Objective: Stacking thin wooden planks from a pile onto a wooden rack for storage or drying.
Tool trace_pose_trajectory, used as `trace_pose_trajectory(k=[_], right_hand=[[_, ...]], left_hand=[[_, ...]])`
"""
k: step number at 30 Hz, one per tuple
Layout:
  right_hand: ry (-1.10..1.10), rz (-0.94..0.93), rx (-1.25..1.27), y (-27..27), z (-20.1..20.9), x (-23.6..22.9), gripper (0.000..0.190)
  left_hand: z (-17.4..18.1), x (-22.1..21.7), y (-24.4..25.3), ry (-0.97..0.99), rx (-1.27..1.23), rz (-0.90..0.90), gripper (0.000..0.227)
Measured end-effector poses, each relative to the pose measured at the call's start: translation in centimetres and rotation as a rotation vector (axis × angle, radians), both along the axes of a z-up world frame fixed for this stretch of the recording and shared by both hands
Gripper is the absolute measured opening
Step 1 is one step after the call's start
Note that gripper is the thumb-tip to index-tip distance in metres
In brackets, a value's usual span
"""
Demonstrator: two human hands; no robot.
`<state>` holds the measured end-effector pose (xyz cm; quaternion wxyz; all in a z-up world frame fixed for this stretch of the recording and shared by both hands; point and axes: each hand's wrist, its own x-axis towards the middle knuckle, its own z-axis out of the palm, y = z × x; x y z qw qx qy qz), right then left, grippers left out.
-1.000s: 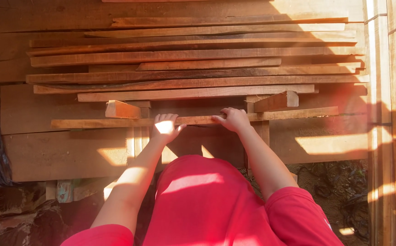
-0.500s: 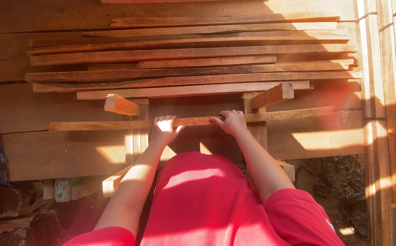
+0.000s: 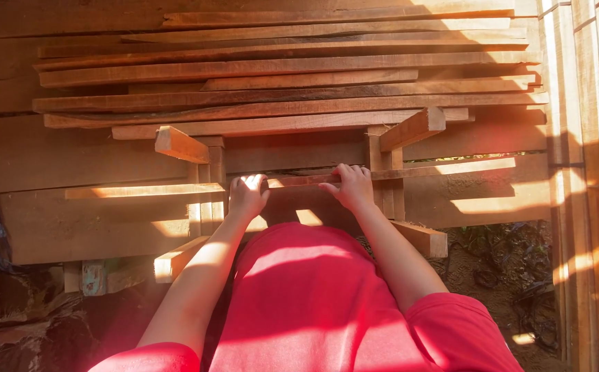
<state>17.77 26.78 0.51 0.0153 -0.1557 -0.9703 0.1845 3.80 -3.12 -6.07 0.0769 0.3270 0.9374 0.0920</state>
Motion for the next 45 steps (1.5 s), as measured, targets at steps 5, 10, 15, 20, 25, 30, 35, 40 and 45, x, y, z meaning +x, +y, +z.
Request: trace_pose_trajectory(k=[5,10,15,20,25,30,35,40,45], right_hand=[[-0.078,0.034,0.008,-0.1,1.6,0.0,0.048],[-0.125,0.035,-0.003,-0.8,2.3,0.7,0.052],[-0.129,0.011,0.007,-1.5,1.4,2.1,0.041],[-0.219,0.037,-0.041,-1.7,1.5,3.1,0.042],[-0.254,0.023,-0.068,-2.6,2.7,4.0,0.042],[-0.221,0.03,-0.069,-3.4,2.6,5.6,0.041],[-0.192,0.031,-0.07,-4.0,2.5,6.6,0.041],[-0.115,0.041,-0.083,-5.0,2.9,8.0,0.043],[0.002,0.042,-0.043,-5.4,2.0,9.3,0.04]], left_hand=[[2.7,-0.3,0.0,-0.03,0.031,-0.061,0.042],[5.3,0.5,-0.2,-0.136,0.015,-0.051,0.041],[7.2,1.8,-0.6,-0.253,-0.052,-0.015,0.044],[7.7,3.0,-1.5,-0.316,-0.028,0.009,0.042],[8.6,3.7,-1.9,-0.318,0.018,0.007,0.042],[7.7,4.8,-2.6,-0.36,-0.016,0.032,0.043],[7.5,5.7,-3.1,-0.383,-0.031,0.043,0.042],[6.8,7.7,-4.5,-0.373,-0.008,0.048,0.041],[7.6,9.1,-5.2,-0.366,0.067,0.087,0.041]])
